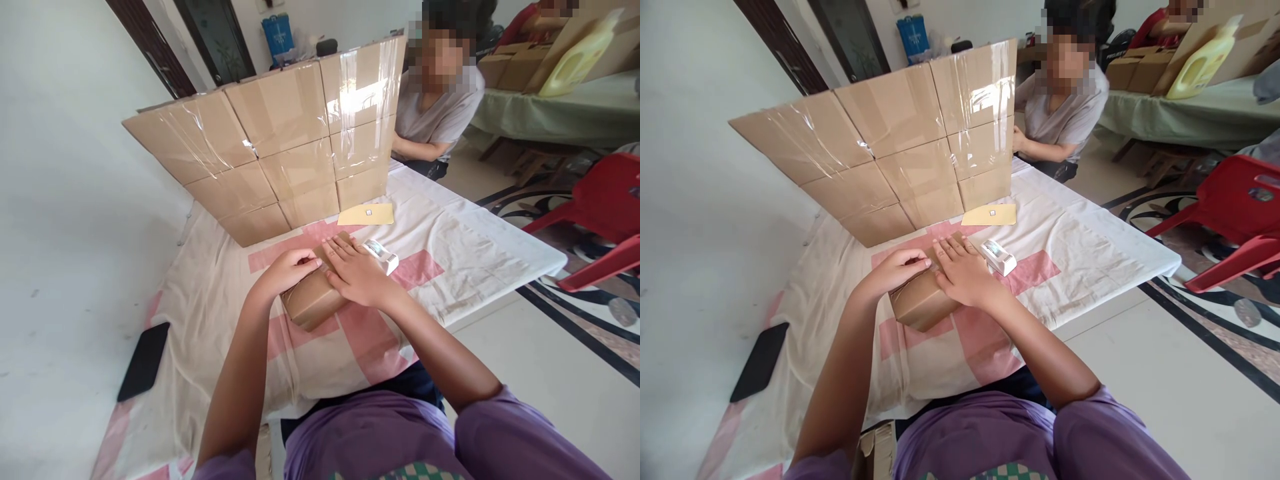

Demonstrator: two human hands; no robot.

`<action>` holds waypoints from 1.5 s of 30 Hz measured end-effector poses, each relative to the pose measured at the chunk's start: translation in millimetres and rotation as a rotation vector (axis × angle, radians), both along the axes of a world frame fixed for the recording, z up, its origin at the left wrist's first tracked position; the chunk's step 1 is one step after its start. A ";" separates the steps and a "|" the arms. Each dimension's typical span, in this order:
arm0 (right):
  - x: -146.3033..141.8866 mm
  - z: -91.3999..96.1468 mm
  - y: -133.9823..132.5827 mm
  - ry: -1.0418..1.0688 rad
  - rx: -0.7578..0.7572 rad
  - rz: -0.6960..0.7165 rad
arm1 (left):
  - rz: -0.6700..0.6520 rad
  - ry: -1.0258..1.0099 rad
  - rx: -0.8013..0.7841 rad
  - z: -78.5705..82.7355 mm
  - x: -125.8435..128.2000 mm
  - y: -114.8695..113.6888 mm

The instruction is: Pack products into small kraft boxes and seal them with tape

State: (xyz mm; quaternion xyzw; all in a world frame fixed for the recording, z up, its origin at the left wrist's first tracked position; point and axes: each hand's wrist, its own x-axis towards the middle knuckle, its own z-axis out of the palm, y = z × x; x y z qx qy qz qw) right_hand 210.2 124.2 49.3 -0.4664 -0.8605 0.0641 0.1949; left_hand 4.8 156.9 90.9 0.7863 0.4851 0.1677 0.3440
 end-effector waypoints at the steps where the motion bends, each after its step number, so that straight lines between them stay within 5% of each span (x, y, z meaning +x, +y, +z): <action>1: -0.1 0.0 -0.3 0.002 0.002 0.000 | 0.007 0.001 0.008 -1.2 0.7 0.2; 11: 0.3 2.0 -2.2 -0.008 -0.016 -0.005 | 0.117 0.083 0.060 -2.5 10.7 -3.2; 17: -1.4 2.3 -4.2 0.020 0.000 0.008 | 0.315 0.302 0.107 5.4 10.1 0.1; 23: 29.0 -8.4 6.8 0.385 0.028 0.017 | 0.295 0.288 0.100 3.0 4.9 4.6; 26: 57.3 -24.7 20.5 0.683 -0.190 0.024 | 0.306 0.277 0.136 0.8 2.5 0.7; 30: 76.0 -42.9 37.5 0.756 -0.546 0.165 | 0.322 0.290 0.169 0.8 1.0 -7.1; 37: 76.8 -43.4 37.2 0.767 -0.660 0.207 | 0.305 0.288 0.153 4.0 1.3 -16.3; 42: 105.0 -29.1 52.6 0.836 -0.583 0.285 | 0.320 0.321 0.188 -1.3 3.3 -14.7; 45: 129.4 -30.4 101.5 0.785 -0.381 0.008 | 0.358 0.364 0.208 -8.1 6.5 -15.8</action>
